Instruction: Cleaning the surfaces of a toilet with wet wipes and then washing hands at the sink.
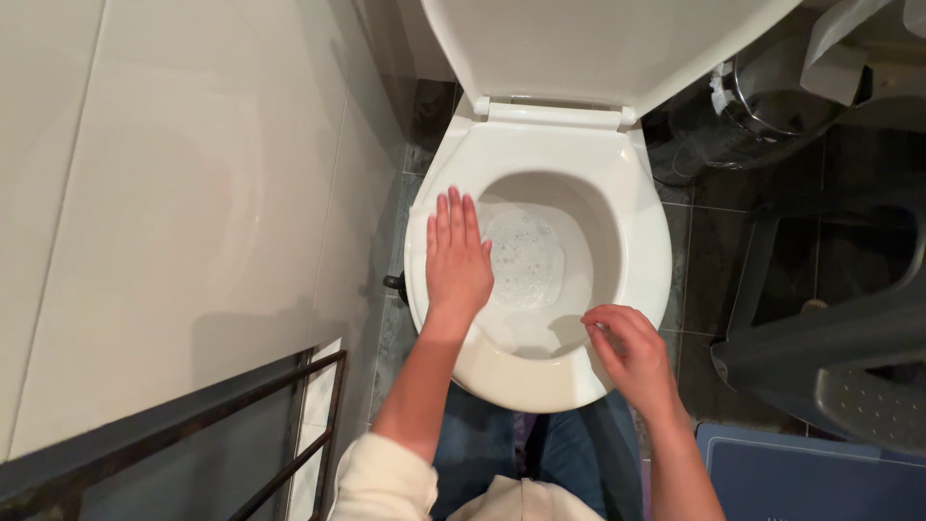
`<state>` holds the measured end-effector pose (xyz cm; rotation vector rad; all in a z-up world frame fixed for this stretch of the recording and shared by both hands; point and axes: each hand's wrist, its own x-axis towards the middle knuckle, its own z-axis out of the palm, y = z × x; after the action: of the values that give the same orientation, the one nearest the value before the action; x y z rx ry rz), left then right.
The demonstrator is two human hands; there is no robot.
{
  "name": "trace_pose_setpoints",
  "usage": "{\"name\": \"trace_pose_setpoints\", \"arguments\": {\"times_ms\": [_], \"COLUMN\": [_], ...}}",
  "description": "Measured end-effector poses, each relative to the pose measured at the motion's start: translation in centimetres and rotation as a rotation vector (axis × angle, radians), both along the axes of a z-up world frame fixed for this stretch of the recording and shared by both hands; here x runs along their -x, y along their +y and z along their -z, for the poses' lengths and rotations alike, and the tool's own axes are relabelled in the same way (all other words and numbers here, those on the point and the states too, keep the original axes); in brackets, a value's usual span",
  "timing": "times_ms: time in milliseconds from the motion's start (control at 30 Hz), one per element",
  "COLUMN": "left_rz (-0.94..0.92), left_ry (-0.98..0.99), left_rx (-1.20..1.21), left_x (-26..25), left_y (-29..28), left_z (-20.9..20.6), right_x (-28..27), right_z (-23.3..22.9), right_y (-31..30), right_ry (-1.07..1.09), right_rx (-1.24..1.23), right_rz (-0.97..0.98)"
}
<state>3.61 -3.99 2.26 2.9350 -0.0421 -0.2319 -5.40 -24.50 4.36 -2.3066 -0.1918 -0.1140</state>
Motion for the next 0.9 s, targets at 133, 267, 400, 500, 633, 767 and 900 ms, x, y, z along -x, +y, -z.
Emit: {"name": "trace_pose_setpoints", "arguments": {"times_ms": [133, 267, 400, 500, 633, 767, 900], "left_rz": [0.015, 0.061, 0.079, -0.03, -0.135, -0.052, -0.061], "left_ry": [-0.062, -0.092, -0.086, -0.116, -0.01, 0.012, 0.028], "left_rx": [0.102, 0.166, 0.307, 0.187, 0.234, 0.256, 0.169], "left_x": [-4.8, -7.7, -8.7, -7.6, -7.8, -10.5, -11.3], "left_y": [-1.2, -2.2, -2.7, -3.1, -4.0, -5.5, -7.6], "left_z": [1.1, 1.1, -0.1, -2.0, -0.2, 0.0, 0.6], "right_x": [-1.1, -2.9, -5.8, -7.9, -9.8, -10.6, -10.1], "right_z": [0.1, 0.3, 0.0, -0.6, -1.0, -0.7, 0.6], "right_y": [-0.1, -0.1, 0.3, 1.0, 1.6, 1.5, 0.4], "right_ry": [0.051, 0.055, 0.035, 0.029, 0.038, 0.036, 0.037], "right_rx": [-0.035, -0.041, -0.065, -0.088, -0.112, -0.111, -0.133], "right_rz": [0.053, 0.088, 0.08, 0.104, 0.113, 0.127, 0.147]}}
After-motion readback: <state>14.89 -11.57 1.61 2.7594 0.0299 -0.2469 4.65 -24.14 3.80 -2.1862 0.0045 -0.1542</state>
